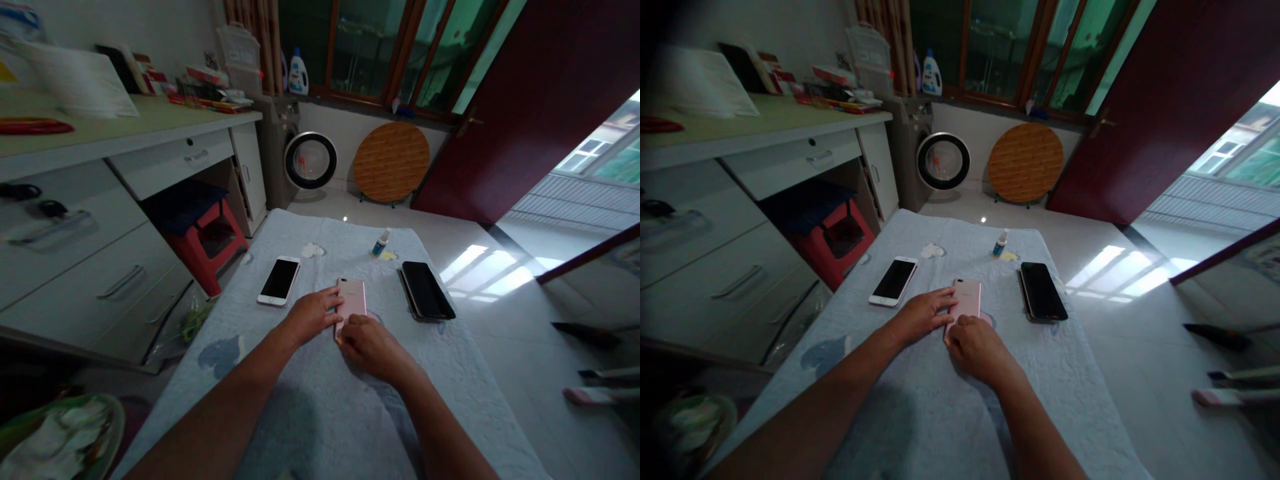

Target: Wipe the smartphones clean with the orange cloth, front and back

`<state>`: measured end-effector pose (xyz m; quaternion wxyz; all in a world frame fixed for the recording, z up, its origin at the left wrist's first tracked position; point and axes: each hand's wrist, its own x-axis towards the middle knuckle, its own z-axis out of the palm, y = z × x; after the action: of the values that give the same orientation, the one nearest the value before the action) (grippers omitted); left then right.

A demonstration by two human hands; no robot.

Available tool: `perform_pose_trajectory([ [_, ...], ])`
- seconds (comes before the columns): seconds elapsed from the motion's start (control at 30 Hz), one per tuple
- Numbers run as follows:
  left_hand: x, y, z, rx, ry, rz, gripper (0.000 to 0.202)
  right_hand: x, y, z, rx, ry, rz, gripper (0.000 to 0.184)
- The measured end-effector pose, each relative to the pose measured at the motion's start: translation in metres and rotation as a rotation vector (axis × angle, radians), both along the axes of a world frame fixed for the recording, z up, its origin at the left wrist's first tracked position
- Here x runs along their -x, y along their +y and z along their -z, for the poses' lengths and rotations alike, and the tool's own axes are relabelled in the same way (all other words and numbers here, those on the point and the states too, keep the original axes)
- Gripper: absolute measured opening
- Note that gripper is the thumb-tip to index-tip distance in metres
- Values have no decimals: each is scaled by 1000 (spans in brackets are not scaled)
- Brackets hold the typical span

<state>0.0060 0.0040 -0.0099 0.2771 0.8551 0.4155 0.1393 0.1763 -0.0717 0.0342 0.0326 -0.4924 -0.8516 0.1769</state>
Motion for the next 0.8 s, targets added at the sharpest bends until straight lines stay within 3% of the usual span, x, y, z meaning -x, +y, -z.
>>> perform_pose_trajectory([
  [0.17,1,1,2,-23,-1,20,39,17,-1,5,-29,42,78,13],
  [0.33,1,1,5,-37,-19,21,38,25,-1,13,-101,81,51,15],
  [0.67,0,1,0,-31,13,19,41,-6,-1,-2,-2,-134,159,19],
  [0.8,0,1,1,-28,12,24,41,-5,-2,-2,1,-165,151,18],
])
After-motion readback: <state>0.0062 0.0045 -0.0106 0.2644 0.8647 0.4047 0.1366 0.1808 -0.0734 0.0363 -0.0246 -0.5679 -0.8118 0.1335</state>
